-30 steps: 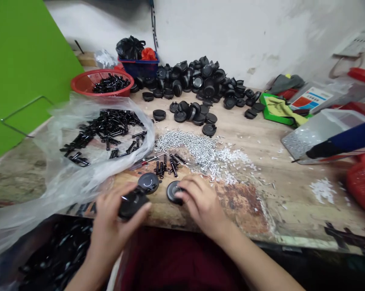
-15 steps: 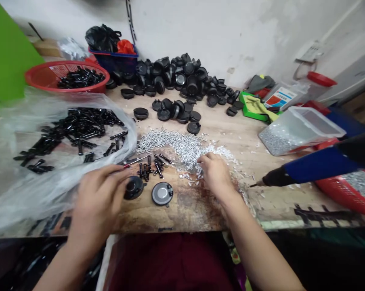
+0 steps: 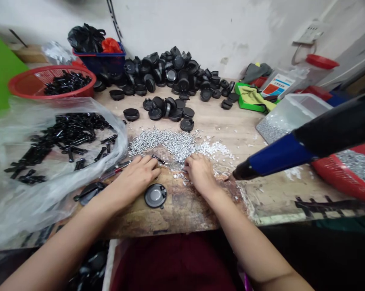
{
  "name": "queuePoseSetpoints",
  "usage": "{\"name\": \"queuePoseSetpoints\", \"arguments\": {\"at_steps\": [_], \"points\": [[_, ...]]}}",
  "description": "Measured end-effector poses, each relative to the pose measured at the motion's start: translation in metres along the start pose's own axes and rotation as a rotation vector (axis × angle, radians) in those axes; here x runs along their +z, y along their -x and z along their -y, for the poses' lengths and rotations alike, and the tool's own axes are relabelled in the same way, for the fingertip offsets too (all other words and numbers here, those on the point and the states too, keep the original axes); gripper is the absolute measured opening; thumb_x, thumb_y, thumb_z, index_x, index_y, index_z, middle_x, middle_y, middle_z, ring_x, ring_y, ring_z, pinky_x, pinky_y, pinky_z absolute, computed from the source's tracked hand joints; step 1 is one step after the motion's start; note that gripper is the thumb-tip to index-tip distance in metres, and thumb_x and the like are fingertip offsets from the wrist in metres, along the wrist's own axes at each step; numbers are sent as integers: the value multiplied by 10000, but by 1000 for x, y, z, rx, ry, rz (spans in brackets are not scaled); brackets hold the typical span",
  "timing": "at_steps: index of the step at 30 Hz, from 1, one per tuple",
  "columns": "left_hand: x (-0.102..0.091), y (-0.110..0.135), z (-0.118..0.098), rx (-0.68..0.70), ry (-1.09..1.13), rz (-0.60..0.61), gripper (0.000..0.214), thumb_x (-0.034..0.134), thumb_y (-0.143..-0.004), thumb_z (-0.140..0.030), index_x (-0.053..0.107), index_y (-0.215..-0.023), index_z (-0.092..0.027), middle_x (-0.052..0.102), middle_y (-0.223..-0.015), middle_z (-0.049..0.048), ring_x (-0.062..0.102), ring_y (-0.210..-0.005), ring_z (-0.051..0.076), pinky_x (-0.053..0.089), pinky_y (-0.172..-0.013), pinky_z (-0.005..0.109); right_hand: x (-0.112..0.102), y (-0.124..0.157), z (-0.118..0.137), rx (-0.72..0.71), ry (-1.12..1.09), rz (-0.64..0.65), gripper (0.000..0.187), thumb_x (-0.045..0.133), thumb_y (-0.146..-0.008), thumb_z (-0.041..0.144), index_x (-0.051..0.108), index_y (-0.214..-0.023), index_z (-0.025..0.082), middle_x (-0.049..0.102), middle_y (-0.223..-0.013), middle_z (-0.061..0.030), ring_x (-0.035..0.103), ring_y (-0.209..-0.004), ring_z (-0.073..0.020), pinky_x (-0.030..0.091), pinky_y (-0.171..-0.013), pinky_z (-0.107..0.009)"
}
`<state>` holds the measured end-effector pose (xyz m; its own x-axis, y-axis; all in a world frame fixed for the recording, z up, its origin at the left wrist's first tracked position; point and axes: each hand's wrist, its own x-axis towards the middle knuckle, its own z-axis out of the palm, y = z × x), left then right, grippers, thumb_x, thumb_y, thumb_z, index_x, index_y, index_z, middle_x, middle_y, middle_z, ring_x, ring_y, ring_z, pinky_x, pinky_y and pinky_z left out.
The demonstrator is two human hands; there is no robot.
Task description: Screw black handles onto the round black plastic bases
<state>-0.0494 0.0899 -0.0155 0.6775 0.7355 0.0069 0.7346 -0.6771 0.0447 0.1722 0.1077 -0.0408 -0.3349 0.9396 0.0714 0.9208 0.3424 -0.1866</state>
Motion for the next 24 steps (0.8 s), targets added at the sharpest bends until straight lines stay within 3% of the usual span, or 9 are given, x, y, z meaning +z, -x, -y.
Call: {"name": "queuePoseSetpoints", "arguments": {"at_steps": [4,8,11,13,15,18,21,24], "points": [[-6,0,-4,-113,308,-109,131,441,-913,-197,571,-919,-179,588,-988,76,512,-954,230,392,-839,400,3,-1,1,-60,-48,-18,151,531,-863,131,644,-772,170,638,-841,-93,496,-845,-235,331,-715,-343],[-13,6,-22,-370,936,-254,148,502,-900,-315,540,-978,-196,607,-923,34,588,-856,177,464,-790,340,3,3,-3,-77,-147,-74,161,543,-860,115,644,-746,166,640,-793,-89,507,-819,-228,365,-718,-340],[-18,9,-39,-521,1409,-295,169,594,-852,-329,537,-931,-191,614,-766,-7,617,-704,136,496,-686,281,-6,12,5,-74,-251,-155,167,499,-909,162,656,-853,164,658,-861,-81,537,-872,-206,408,-771,-325],[-20,10,-49,-573,1606,-310,166,633,-829,-300,549,-914,-185,615,-683,-24,613,-632,119,502,-644,260,-12,20,18,-38,-532,-239,156,499,-923,211,652,-914,184,668,-905,-54,567,-887,-171,436,-796,-296],[-20,11,-57,-598,1722,-340,158,652,-816,-271,569,-916,-181,608,-650,-33,600,-593,110,517,-619,263,-17,26,33,62,-1037,-295,94,569,-884,232,660,-892,212,674,-880,-13,595,-838,-138,457,-777,-267],[-20,12,-65,-635,1822,-377,166,675,-794,-258,602,-914,-170,609,-687,-25,580,-574,105,545,-563,275,-17,29,53,259,-1690,-223,31,696,-761,220,682,-788,215,667,-776,28,588,-713,-101,463,-713,-235],[-20,14,-70,-635,1848,-408,164,699,-771,-244,628,-891,-159,626,-721,-11,582,-575,104,555,-533,271,-15,29,63,370,-1972,-52,106,750,-696,248,678,-743,188,640,-666,38,551,-591,-77,459,-622,-218],[-17,17,-71,-619,1830,-426,127,701,-770,-224,634,-857,-161,640,-671,-16,605,-565,107,558,-552,264,-14,30,66,385,-2136,118,177,771,-680,294,648,-744,182,606,-580,46,536,-499,-90,458,-510,-229]]}}
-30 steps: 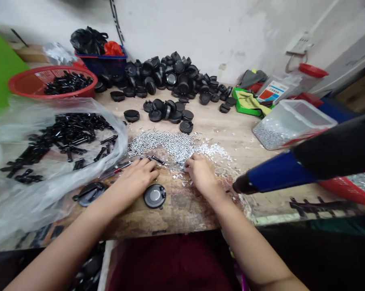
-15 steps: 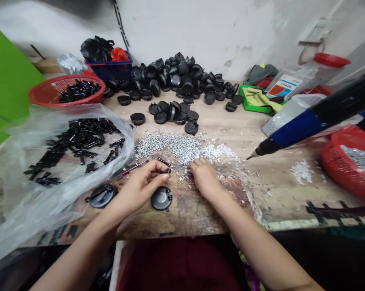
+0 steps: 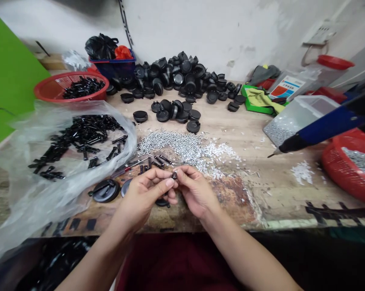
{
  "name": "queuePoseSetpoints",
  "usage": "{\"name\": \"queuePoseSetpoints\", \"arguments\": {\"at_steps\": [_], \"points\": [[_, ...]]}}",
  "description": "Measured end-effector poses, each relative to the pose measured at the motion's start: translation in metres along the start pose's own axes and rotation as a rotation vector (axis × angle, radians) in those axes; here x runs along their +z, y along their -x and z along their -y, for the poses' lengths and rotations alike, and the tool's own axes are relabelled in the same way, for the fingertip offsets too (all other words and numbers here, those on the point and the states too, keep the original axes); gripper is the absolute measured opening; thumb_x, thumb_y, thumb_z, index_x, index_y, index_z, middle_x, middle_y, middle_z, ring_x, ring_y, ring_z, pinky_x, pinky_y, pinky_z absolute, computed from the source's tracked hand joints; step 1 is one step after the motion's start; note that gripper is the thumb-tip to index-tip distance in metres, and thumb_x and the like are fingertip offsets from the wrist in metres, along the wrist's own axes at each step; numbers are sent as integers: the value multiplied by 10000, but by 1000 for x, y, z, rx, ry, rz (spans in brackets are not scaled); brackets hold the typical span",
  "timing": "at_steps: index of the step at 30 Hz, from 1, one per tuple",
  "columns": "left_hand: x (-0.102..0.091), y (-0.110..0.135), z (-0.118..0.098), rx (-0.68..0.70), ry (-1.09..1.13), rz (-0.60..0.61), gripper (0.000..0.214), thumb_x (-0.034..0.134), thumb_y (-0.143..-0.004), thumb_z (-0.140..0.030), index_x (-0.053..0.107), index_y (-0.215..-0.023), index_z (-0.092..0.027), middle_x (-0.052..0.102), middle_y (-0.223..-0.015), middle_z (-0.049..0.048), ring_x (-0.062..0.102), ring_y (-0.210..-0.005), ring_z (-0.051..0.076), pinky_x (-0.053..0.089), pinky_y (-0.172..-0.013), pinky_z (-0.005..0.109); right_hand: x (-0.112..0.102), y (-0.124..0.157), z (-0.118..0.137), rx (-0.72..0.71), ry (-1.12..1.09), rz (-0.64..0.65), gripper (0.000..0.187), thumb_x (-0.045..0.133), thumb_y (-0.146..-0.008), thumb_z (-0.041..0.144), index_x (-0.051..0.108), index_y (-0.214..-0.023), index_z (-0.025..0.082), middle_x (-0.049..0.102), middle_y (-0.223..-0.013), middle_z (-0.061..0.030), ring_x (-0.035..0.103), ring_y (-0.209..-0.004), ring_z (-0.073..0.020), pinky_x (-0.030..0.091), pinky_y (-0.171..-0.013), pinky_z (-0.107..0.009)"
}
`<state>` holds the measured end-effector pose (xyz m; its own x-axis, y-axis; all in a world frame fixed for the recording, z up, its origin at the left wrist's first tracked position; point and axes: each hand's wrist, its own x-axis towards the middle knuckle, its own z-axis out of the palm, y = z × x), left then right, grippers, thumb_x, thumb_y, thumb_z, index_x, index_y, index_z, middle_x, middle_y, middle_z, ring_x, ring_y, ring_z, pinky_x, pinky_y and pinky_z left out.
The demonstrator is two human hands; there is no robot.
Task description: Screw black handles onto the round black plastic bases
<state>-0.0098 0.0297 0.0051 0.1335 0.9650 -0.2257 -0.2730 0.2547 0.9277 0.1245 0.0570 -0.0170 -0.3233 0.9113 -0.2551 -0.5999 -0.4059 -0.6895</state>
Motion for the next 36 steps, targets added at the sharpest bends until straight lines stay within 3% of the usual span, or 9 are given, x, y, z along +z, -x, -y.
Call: {"name": "queuePoseSetpoints", "arguments": {"at_steps": [8,12,14,18,21,24,30,34,36], "points": [[1,1,-1,-17,69,-23,132,736,-735,-216,624,-775,-159,652,-598,-26,632,-538,108,568,-552,244,5,6,-1,117,-123,86,225,795,-658,296,612,-717,179,580,-565,52,533,-469,-91,426,-428,-207],[6,1,-3,-87,162,-40,168,768,-692,-221,629,-739,-139,641,-605,-28,601,-520,91,586,-519,251,8,9,-4,101,-92,48,213,765,-693,320,597,-718,191,547,-550,58,509,-449,-89,397,-410,-204],[8,2,-2,-59,158,-69,164,759,-706,-225,632,-768,-141,652,-646,-27,606,-539,89,594,-535,258,8,10,-6,-88,3,-52,141,739,-719,283,627,-736,199,570,-622,43,531,-514,-93,441,-478,-223],[10,4,4,71,19,-160,172,732,-747,-248,632,-857,-162,669,-657,-25,663,-590,110,593,-598,236,4,10,-5,-670,401,-284,89,692,-752,142,700,-747,230,592,-874,4,578,-857,-120,467,-784,-263],[11,4,8,102,-33,-201,211,740,-738,-262,654,-910,-174,697,-719,-16,681,-600,110,586,-603,208,2,13,-1,-797,566,-268,148,650,-796,121,705,-791,258,595,-871,-1,576,-881,-137,460,-803,-293],[14,5,9,131,-51,-213,209,745,-732,-260,682,-916,-184,711,-785,-14,683,-616,101,587,-624,199,4,17,-1,-769,602,-191,166,636,-810,116,711,-811,264,606,-884,-11,593,-871,-147,476,-802,-313],[17,9,6,184,-211,-216,198,711,-760,-263,698,-949,-205,721,-848,-1,682,-660,119,584,-670,227,3,15,2,-688,593,-181,148,668,-777,136,717,-827,266,632,-896,-15,602,-893,-159,484,-830,-325],[12,11,2,181,-340,-209,162,710,-750,-270,706,-895,-199,705,-757,-8,642,-582,110,555,-590,215,-5,3,9,-254,347,20,235,783,-639,178,675,-839,236,659,-826,19,604,-773,-125,499,-754,-275],[4,12,0,157,-381,-190,161,711,-746,-294,704,-868,-190,682,-675,-18,599,-516,100,527,-537,210,-11,-1,11,-50,288,139,215,778,-650,252,659,-825,213,652,-791,18,599,-731,-118,498,-720,-269]]}}
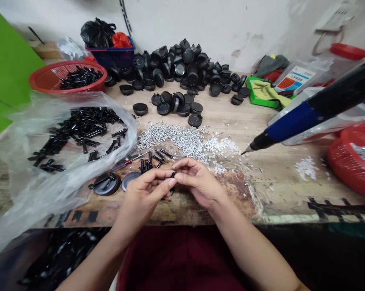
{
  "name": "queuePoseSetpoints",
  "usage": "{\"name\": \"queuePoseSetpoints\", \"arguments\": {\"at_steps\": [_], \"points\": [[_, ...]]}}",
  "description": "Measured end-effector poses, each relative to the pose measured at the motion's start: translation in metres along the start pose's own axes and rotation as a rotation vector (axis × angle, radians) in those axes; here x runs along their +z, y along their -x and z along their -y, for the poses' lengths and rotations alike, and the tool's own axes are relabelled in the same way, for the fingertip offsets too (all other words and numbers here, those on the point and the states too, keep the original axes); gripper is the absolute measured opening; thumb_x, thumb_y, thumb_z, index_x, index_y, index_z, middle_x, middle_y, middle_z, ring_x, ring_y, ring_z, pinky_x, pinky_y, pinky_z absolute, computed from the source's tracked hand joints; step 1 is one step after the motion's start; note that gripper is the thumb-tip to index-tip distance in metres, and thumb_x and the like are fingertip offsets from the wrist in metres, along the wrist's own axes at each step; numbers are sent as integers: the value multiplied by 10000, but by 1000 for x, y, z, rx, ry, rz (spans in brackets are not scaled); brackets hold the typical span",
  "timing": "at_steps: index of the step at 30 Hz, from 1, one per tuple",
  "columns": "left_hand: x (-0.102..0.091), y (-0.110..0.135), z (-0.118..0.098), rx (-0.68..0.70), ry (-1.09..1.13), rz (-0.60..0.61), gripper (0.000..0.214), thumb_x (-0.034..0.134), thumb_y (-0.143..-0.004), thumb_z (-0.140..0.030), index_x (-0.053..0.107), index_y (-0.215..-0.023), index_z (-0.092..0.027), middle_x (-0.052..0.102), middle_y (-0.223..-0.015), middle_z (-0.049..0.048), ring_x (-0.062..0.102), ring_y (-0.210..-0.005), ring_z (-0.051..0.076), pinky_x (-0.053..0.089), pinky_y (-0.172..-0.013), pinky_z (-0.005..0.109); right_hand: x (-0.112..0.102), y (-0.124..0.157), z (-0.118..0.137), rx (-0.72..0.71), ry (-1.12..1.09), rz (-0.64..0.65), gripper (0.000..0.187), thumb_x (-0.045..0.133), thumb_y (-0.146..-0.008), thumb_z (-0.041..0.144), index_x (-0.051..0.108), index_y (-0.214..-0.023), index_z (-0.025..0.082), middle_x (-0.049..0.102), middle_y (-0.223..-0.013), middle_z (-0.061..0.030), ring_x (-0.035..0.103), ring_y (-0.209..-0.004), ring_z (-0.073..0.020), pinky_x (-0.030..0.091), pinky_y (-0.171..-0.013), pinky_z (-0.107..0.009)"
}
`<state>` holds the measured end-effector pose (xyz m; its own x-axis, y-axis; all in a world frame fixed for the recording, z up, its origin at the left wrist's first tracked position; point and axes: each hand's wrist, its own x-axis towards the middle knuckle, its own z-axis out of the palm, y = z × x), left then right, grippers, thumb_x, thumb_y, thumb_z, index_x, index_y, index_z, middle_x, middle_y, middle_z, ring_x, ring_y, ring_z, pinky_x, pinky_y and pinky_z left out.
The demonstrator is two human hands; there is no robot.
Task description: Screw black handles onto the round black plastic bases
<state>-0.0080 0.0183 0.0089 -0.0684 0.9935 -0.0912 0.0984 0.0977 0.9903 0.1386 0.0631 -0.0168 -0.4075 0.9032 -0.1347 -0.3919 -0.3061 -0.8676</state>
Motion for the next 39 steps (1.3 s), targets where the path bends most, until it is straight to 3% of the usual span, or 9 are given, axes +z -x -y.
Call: {"name": "queuePoseSetpoints", "arguments": {"at_steps": [1,3,6,8,10,17,30,35,39], "points": [[-5,0,1,-6,-24,3,169,709,-746,-309,700,-862,-187,670,-648,-23,583,-496,97,512,-519,208,-2,0,0,30,17,37,182,741,-700,292,655,-836,209,647,-784,14,595,-721,-117,495,-708,-270],[-18,-1,6,-7,-110,-38,192,700,-752,-339,688,-865,-184,656,-631,-27,569,-490,98,486,-503,205,-6,1,-3,-52,207,27,117,643,-802,306,656,-872,213,644,-817,0,595,-755,-123,485,-728,-284],[-36,1,17,66,-381,-77,189,675,-771,-347,672,-877,-190,681,-722,-5,613,-601,130,492,-591,230,-7,7,-8,-271,746,16,125,620,-833,226,664,-951,229,629,-957,-27,579,-931,-158,455,-857,-331],[-41,3,25,164,-584,-9,165,635,-806,-332,662,-899,-197,695,-818,17,641,-725,161,494,-701,262,-7,11,-13,-300,1013,82,213,634,-825,189,650,-1035,221,606,-1028,-49,553,-1008,-180,435,-910,-345],[-39,6,31,252,-720,82,152,570,-852,-302,645,-938,-201,694,-892,36,646,-817,181,483,-770,285,-7,12,-19,-257,1124,112,263,624,-829,161,632,-1089,201,595,-1038,-63,553,-1001,-185,445,-899,-332],[-17,6,42,375,-934,208,202,429,-927,-244,588,-1043,-198,663,-983,68,616,-947,209,479,-839,342,-18,8,-36,-278,1002,90,273,627,-815,110,683,-1055,225,638,-933,-35,613,-877,-156,483,-844,-301],[-5,2,39,562,-1281,303,188,404,-924,-126,590,-907,-154,601,-824,72,525,-742,207,447,-689,343,-24,5,-45,-331,934,39,289,670,-761,62,730,-987,232,672,-885,-28,639,-841,-146,515,-818,-281],[-13,3,36,509,-1182,304,205,428,-938,-191,548,-1101,-156,608,-1004,91,550,-893,214,468,-773,338,-26,5,-49,-338,866,4,296,687,-753,78,731,-988,253,675,-879,-19,647,-816,-140,528,-779,-272],[-23,4,35,392,-1159,277,181,408,-953,-237,544,-1061,-189,596,-947,56,576,-837,185,461,-725,301,-26,7,-48,-352,815,2,297,684,-767,95,720,-1020,246,669,-901,-25,645,-829,-141,525,-789,-281]]}}
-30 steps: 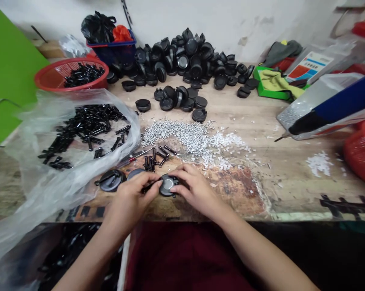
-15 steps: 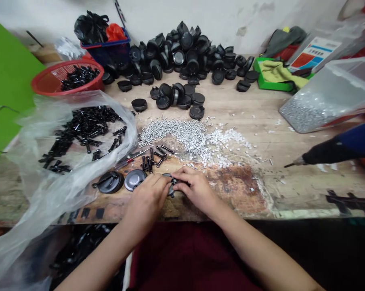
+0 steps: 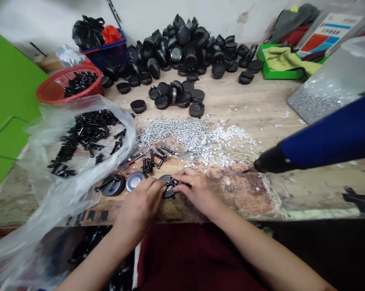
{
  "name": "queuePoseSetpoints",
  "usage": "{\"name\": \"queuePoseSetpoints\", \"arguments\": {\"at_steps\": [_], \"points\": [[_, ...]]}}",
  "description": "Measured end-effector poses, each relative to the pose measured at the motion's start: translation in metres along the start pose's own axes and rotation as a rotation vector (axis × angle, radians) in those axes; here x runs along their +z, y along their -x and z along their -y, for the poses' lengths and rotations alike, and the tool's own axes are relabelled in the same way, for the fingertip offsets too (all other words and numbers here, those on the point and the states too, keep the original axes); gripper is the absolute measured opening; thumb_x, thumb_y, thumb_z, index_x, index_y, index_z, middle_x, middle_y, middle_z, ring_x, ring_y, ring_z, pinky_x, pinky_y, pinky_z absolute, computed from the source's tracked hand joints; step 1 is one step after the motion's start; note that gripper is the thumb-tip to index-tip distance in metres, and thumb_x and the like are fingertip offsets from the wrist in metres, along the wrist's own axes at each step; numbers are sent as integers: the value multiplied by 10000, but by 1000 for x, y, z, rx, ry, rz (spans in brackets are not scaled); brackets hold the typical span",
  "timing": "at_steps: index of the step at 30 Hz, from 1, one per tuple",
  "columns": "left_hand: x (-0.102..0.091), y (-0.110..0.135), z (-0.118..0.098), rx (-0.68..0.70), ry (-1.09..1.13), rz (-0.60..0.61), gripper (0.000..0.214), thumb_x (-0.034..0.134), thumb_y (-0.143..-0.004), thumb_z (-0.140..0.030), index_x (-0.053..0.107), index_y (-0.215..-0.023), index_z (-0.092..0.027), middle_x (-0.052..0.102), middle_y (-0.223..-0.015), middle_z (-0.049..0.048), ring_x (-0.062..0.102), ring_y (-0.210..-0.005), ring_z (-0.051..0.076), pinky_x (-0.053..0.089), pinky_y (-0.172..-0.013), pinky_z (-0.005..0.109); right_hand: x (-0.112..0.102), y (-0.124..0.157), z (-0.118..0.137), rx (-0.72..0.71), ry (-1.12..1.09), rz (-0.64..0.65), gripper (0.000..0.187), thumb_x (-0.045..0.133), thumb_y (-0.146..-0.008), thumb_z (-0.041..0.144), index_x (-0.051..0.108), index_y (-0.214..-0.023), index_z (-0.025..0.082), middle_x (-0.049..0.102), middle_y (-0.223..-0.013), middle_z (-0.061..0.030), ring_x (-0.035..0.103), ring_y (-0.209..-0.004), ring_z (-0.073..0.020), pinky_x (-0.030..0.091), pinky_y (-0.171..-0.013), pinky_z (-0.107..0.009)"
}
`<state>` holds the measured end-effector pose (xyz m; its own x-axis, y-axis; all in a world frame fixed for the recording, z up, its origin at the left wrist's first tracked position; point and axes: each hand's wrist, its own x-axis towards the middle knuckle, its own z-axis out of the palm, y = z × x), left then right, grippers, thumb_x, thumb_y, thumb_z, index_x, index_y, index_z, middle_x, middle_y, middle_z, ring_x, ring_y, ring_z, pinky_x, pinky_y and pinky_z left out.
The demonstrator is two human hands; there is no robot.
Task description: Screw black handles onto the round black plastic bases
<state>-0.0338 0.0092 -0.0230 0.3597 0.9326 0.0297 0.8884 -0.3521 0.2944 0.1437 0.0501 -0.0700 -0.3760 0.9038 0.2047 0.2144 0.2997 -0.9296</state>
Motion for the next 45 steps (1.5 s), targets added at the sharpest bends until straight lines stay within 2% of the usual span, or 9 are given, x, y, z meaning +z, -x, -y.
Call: {"name": "queuePoseSetpoints", "arguments": {"at_steps": [3,9,13,17,22,24,28,37,45], "points": [[0,2,1,-10,7,85,172,381,-955,-183,549,-986,-194,545,-835,21,542,-713,154,425,-650,277,-1,0,2,-21,3,5,275,683,-763,83,728,-998,219,667,-892,-36,644,-827,-147,526,-785,-281],[-2,-4,-4,79,-62,145,214,336,-944,-117,546,-954,-161,508,-810,31,507,-706,176,392,-623,303,-1,-5,0,-38,29,37,220,675,-758,60,742,-920,193,663,-849,-36,640,-824,-158,528,-784,-281],[-3,-5,0,36,-21,142,215,364,-939,-145,579,-945,-159,552,-816,44,540,-712,186,416,-628,310,-3,-4,4,-36,31,50,224,665,-776,84,728,-952,208,646,-854,-26,633,-823,-155,527,-787,-286],[-3,-2,0,-133,364,-40,154,496,-905,-243,623,-956,-170,637,-843,40,615,-781,174,473,-708,295,-13,8,24,-18,43,-41,297,631,-835,200,638,-1132,210,609,-1021,-58,613,-924,-162,516,-854,-313],[-6,4,-19,-468,1059,-130,293,615,-834,-333,627,-1087,-187,566,-568,-60,512,-435,83,438,-439,198,-17,24,43,8,-3,-30,739,814,-622,414,488,-1260,237,531,-1247,-85,520,-1171,-224,451,-1001,-375],[-4,7,-25,-530,1175,-157,302,655,-803,-328,664,-1077,-201,589,-589,-53,514,-444,69,455,-435,181,-14,27,45,19,-18,-16,750,816,-613,429,473,-1255,249,558,-1235,-70,529,-1170,-214,451,-1002,-366],[2,13,-30,-578,1221,-227,267,687,-777,-306,718,-1034,-238,664,-696,-22,539,-461,65,490,-440,182,-11,26,49,-11,30,-33,597,767,-690,420,521,-1203,238,616,-1169,-54,571,-1115,-185,467,-977,-335],[1,18,-29,-508,1251,-220,216,677,-788,-248,734,-996,-236,556,-505,-63,472,-396,41,415,-402,143,-23,26,58,-107,70,97,533,745,-732,356,547,-1184,156,627,-1132,-86,584,-1093,-165,469,-970,-276],[-4,17,-32,-508,1200,-231,255,683,-780,-274,730,-1026,-225,608,-539,-37,483,-414,67,444,-418,178,-19,29,55,-94,77,18,597,758,-709,387,526,-1219,182,623,-1168,-90,590,-1100,-183,488,-969,-325]]}}
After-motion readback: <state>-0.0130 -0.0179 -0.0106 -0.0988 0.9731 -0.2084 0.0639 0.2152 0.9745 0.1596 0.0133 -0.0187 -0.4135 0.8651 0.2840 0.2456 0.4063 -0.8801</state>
